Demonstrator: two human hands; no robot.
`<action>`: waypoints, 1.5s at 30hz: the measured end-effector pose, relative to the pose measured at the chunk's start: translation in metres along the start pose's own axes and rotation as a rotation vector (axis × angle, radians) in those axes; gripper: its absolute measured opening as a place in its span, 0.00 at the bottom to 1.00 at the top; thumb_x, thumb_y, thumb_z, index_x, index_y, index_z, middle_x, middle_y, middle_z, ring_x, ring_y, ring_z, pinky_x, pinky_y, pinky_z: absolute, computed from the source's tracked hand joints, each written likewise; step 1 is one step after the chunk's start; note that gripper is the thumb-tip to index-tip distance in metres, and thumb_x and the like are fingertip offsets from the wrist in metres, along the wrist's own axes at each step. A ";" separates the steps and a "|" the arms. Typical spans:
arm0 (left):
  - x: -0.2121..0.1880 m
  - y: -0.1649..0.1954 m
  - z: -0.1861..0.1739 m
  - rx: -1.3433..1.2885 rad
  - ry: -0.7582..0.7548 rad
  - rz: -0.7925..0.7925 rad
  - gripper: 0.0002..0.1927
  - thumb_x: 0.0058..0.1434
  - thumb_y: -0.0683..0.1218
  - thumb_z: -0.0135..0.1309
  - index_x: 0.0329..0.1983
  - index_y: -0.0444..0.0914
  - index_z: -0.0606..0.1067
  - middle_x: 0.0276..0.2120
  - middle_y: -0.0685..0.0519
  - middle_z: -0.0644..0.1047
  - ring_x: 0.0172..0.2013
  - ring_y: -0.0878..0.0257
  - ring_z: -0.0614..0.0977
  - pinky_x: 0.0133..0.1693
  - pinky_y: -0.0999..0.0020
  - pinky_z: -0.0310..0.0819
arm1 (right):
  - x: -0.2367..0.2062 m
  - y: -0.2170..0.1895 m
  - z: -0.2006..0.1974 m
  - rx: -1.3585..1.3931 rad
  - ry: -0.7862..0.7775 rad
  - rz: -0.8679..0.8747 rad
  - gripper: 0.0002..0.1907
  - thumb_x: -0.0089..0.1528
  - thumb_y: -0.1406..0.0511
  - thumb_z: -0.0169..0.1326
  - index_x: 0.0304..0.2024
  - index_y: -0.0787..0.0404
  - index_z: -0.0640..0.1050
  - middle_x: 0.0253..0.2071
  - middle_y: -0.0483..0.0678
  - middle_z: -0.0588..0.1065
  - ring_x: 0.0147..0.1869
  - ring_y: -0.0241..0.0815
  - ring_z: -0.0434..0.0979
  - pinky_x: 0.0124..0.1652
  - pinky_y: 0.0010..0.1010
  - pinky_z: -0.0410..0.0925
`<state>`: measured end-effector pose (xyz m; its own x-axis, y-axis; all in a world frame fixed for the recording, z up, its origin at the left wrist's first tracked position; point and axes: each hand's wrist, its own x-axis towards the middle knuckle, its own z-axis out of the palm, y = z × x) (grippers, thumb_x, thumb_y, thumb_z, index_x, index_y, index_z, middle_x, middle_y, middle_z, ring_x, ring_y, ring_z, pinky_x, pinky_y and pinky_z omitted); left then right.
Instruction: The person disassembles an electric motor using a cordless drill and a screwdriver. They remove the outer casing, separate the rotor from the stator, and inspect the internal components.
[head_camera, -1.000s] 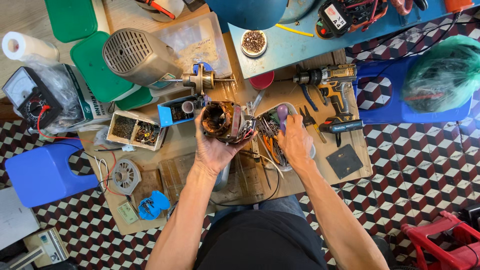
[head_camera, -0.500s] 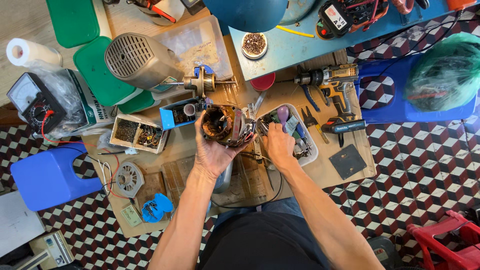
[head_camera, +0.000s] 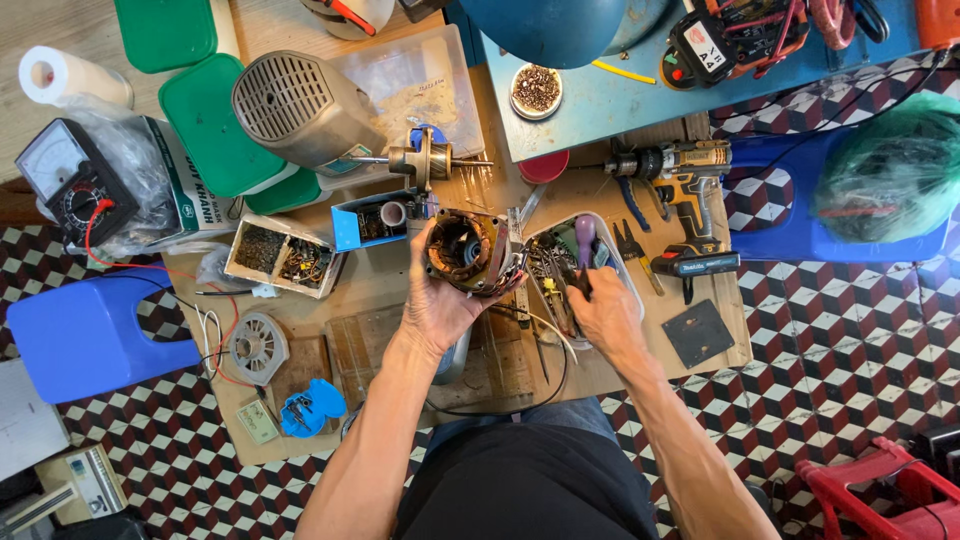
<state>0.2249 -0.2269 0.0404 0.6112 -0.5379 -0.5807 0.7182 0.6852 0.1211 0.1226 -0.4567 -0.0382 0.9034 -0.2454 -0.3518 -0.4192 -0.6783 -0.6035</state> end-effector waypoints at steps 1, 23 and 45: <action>0.000 0.001 0.000 0.010 0.004 0.003 0.36 0.58 0.67 0.57 0.63 0.44 0.70 0.61 0.51 0.75 0.61 0.58 0.76 0.60 0.39 0.72 | -0.003 -0.001 -0.014 0.054 -0.002 0.024 0.16 0.62 0.58 0.56 0.43 0.64 0.79 0.37 0.56 0.74 0.33 0.50 0.76 0.34 0.44 0.69; 0.003 -0.001 0.000 0.078 -0.031 0.009 0.38 0.58 0.69 0.56 0.65 0.43 0.69 0.61 0.51 0.74 0.60 0.56 0.77 0.61 0.42 0.73 | -0.047 -0.044 0.012 -0.271 -0.106 -0.059 0.16 0.65 0.57 0.54 0.41 0.64 0.71 0.38 0.61 0.74 0.33 0.62 0.79 0.33 0.49 0.71; 0.004 -0.004 0.002 0.119 0.022 -0.009 0.36 0.58 0.69 0.56 0.62 0.43 0.71 0.59 0.51 0.76 0.59 0.54 0.78 0.60 0.41 0.74 | 0.006 0.096 -0.037 -0.360 -0.008 0.215 0.23 0.64 0.55 0.52 0.55 0.65 0.73 0.51 0.65 0.74 0.49 0.67 0.77 0.46 0.55 0.70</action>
<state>0.2254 -0.2325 0.0399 0.5979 -0.5323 -0.5993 0.7589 0.6166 0.2094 0.0910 -0.5486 -0.0713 0.7975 -0.4032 -0.4488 -0.5383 -0.8114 -0.2277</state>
